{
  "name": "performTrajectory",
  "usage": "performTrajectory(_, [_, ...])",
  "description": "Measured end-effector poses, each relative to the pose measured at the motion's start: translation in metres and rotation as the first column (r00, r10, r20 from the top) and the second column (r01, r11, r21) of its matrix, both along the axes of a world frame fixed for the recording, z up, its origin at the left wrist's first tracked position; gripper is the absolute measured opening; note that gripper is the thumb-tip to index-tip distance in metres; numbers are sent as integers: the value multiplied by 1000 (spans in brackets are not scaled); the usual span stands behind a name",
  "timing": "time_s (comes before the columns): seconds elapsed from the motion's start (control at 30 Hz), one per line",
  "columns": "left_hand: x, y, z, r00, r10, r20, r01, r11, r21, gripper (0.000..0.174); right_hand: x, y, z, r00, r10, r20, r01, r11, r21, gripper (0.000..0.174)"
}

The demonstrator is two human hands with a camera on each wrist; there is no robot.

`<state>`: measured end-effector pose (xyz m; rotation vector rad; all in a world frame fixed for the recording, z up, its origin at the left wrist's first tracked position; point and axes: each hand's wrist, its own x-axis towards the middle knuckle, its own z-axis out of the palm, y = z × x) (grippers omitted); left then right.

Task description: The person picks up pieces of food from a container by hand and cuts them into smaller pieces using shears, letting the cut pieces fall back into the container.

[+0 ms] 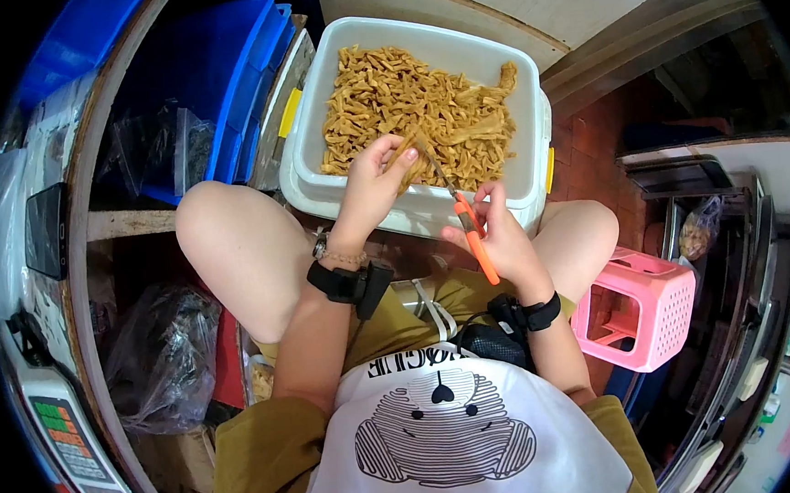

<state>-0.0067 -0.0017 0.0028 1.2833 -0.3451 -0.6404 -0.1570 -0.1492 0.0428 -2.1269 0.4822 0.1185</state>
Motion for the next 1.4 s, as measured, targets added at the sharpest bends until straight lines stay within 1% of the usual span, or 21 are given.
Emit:
performTrajectory(0.07, [0,0,-3,993,-49,112,39,995,88,19,0,0,2,1000,-1,-20,1,1000,-13,71])
performTrajectory(0.1, [-1,1,1,993,-50,111,40,995,89,19,0,0,2,999,-2,-40,1,1000,-25,71])
performTrajectory(0.17, [-4,3,10,933,-162,321,55,946,319,23,0,0,-5,1000,0,-18,0,1000,-15,71])
performTrajectory(0.2, [-5,2,8,933,-164,320,57,946,320,23,-1,1,-8,1000,4,6,-4,1000,-7,71])
performTrajectory(0.27, [-6,-1,3,976,-181,118,160,972,173,25,-1,2,-11,999,4,36,-5,999,36,66])
performTrajectory(0.4, [-6,-1,1,987,-150,54,146,987,71,25,1,4,-4,997,-19,75,8,989,147,61])
performTrajectory(0.5, [-5,-1,-2,993,-104,49,104,995,14,25,3,4,3,999,-23,43,19,996,86,67])
performTrajectory(0.63, [-5,2,11,992,-121,29,122,992,-45,24,5,8,7,998,-35,54,27,990,140,66])
performTrajectory(0.7, [-6,2,13,991,-125,41,128,990,-58,24,4,7,8,986,-27,164,26,1000,10,66])
performTrajectory(0.8, [-7,-1,8,998,-67,5,67,992,-105,24,3,4,4,980,-92,175,78,993,85,66])
performTrajectory(0.83, [-4,-2,6,999,-8,-40,3,992,-124,23,3,4,2,980,-92,175,79,993,84,66])
performTrajectory(0.87, [-2,-3,4,995,47,-87,-59,988,-142,22,2,4,0,987,-74,142,73,997,12,66])
performTrajectory(0.9, [-1,-2,10,997,29,-78,-40,988,-146,21,3,4,0,992,-58,109,64,996,-59,67])
performTrajectory(0.93, [0,-1,10,997,28,-77,-39,988,-148,21,3,4,2,992,-58,110,65,996,-60,67])
performTrajectory(1.03, [-2,3,13,1000,5,-23,-7,993,-115,23,3,6,10,996,-51,78,58,995,-82,66])
performTrajectory(1.1, [-7,3,17,999,-30,32,29,999,13,24,2,7,12,997,-17,70,24,995,-98,66])
performTrajectory(1.13, [-8,2,14,999,-29,31,29,999,12,24,2,7,11,998,-17,69,24,995,-99,66])
performTrajectory(1.2, [-10,0,12,967,-202,158,181,974,135,25,1,8,9,999,12,31,-9,995,-95,70])
performTrajectory(1.27, [-12,1,21,970,-201,138,184,974,129,26,-1,5,3,1000,17,21,-15,995,-94,71])
performTrajectory(1.33, [-10,3,32,896,-295,331,156,908,389,25,0,4,2,1000,24,12,-23,995,-92,72])
performTrajectory(1.4, [-12,3,31,896,-255,363,109,920,376,25,0,3,4,1000,-26,-2,26,999,-45,70])
